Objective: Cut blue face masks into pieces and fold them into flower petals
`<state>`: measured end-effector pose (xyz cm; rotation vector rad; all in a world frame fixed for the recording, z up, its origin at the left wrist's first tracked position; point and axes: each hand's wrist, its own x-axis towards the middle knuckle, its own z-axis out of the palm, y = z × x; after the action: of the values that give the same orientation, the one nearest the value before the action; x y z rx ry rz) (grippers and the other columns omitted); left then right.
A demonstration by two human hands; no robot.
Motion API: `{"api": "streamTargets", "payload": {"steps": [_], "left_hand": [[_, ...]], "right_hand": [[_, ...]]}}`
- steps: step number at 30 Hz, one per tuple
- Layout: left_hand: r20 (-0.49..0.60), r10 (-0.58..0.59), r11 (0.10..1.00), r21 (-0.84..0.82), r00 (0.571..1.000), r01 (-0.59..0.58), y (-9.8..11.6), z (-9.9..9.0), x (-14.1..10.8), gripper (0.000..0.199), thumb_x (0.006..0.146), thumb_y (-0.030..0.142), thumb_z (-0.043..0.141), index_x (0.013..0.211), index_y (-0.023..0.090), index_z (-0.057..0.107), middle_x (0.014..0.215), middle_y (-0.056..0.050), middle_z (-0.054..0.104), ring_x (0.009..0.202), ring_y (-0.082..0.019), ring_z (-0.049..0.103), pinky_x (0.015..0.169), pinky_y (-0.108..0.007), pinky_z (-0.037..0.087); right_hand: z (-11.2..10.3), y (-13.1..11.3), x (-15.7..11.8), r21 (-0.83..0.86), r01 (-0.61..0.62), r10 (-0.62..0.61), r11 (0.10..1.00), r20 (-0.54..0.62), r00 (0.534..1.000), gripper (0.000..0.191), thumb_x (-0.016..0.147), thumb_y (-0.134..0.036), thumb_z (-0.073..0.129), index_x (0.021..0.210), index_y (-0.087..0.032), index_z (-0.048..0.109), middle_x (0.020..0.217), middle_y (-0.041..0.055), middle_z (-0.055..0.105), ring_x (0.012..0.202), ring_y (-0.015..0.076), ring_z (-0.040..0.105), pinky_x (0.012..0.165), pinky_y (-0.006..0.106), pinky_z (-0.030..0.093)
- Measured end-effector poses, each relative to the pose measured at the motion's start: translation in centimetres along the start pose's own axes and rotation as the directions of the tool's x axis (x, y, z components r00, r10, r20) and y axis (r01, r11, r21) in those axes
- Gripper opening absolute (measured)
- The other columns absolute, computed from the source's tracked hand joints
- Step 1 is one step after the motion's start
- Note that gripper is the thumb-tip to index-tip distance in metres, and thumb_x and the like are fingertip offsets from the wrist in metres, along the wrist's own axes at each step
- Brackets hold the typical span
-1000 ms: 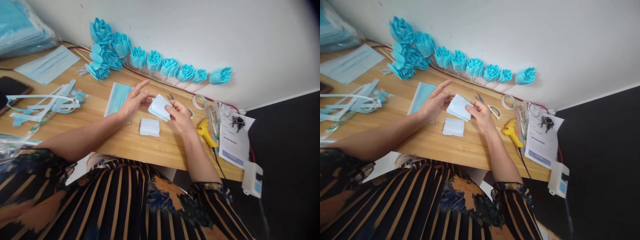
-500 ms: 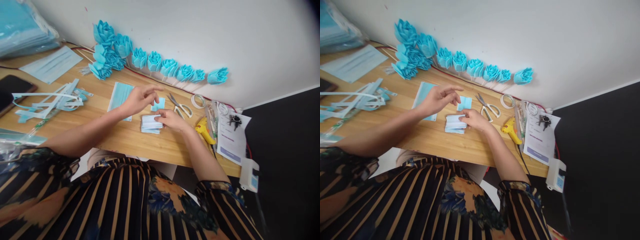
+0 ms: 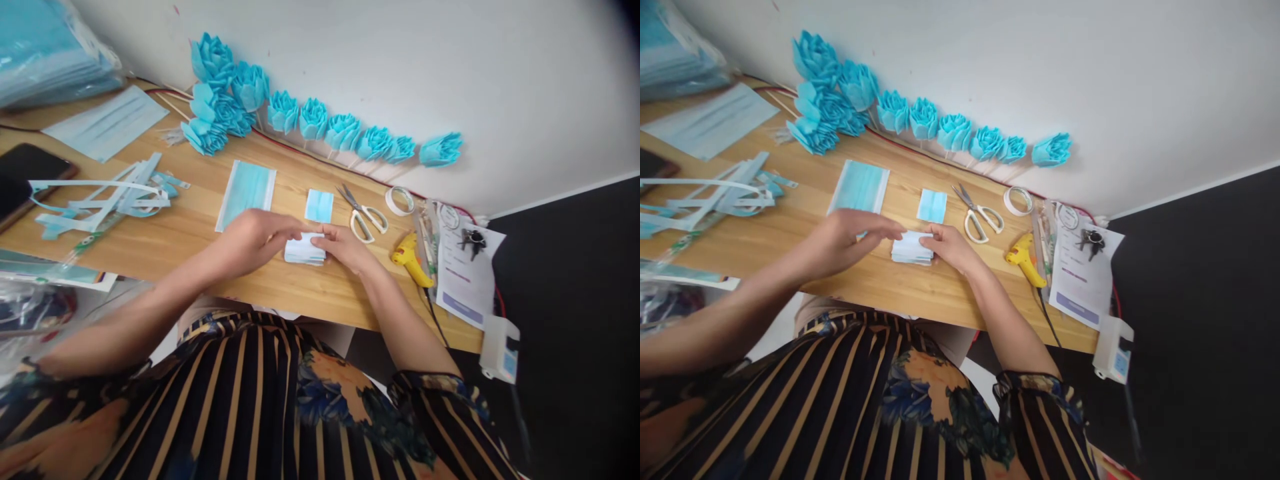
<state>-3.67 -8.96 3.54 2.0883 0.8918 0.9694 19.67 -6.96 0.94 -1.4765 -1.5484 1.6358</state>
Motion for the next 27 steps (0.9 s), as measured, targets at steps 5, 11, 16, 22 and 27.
{"api": "streamTargets", "payload": {"steps": [5, 11, 16, 22, 27], "left_hand": [[0.012, 0.182, 0.954, 0.241, 0.983, -0.18, -1.7, 4.8, -2.3, 0.034, 0.091, 0.012, 0.044, 0.116, 0.013, 0.066, 0.119, -0.013, 0.07, 0.114, -0.024, 0.064, 0.101, -0.045, 0.05], [0.065, 0.146, 0.913, 0.376, 0.987, -0.159, -2.3, 6.2, -3.0, 0.028, 0.093, 0.02, 0.052, 0.115, 0.01, 0.066, 0.124, -0.018, 0.066, 0.122, -0.029, 0.059, 0.104, -0.05, 0.048], [0.072, 0.157, 0.91, 0.377, 0.985, -0.172, -2.4, 6.2, -3.0, 0.025, 0.091, 0.021, 0.056, 0.111, 0.01, 0.067, 0.124, -0.017, 0.066, 0.123, -0.029, 0.058, 0.105, -0.051, 0.048], [0.114, 0.142, 0.901, 0.396, 0.983, -0.176, -2.5, 6.1, -3.0, 0.024, 0.091, 0.021, 0.057, 0.109, 0.01, 0.067, 0.128, -0.018, 0.064, 0.127, -0.03, 0.055, 0.107, -0.051, 0.046], [0.113, 0.143, 0.894, 0.411, 0.983, -0.177, -2.4, 6.0, -3.1, 0.023, 0.09, 0.02, 0.057, 0.11, 0.015, 0.067, 0.129, -0.015, 0.064, 0.127, -0.029, 0.055, 0.106, -0.05, 0.046]], "right_hand": [[0.5, 0.5, 0.0, -0.1, 0.034, -0.035, 0.994, -0.009, 0.999, 0.019, 0.079, -0.036, 0.065, 0.085, -0.018, 0.061, 0.059, -0.0047, 0.061, 0.043, 0.0069, 0.051, 0.04, 0.018, 0.04], [-1.0, 0.0, -0.9, -0.34, 0.093, -0.119, 0.936, -0.055, 0.991, 0.013, 0.083, -0.029, 0.062, 0.091, -0.019, 0.064, 0.067, -0.002, 0.067, 0.055, 0.0117, 0.061, 0.053, 0.023, 0.047], [-2.4, -1.3, -0.1, -0.767, 0.112, -0.388, 0.632, -0.188, 0.902, 0.016, 0.086, -0.023, 0.061, 0.1, -0.022, 0.068, 0.091, 0.0051, 0.074, 0.082, 0.0207, 0.068, 0.078, 0.034, 0.05], [-0.1, -1.5, 2.4, -0.965, 0.057, -0.387, 0.254, -0.048, 0.921, 0.022, 0.093, -0.024, 0.053, 0.107, -0.014, 0.067, 0.112, 0.019, 0.068, 0.107, 0.0315, 0.061, 0.087, 0.039, 0.046], [0.1, -1.3, 3.1, -0.941, -0.028, -0.403, 0.338, -0.172, 0.899, 0.02, 0.092, -0.017, 0.046, 0.094, -0.016, 0.066, 0.1, 0.0163, 0.07, 0.098, 0.0295, 0.064, 0.08, 0.038, 0.046]]}}
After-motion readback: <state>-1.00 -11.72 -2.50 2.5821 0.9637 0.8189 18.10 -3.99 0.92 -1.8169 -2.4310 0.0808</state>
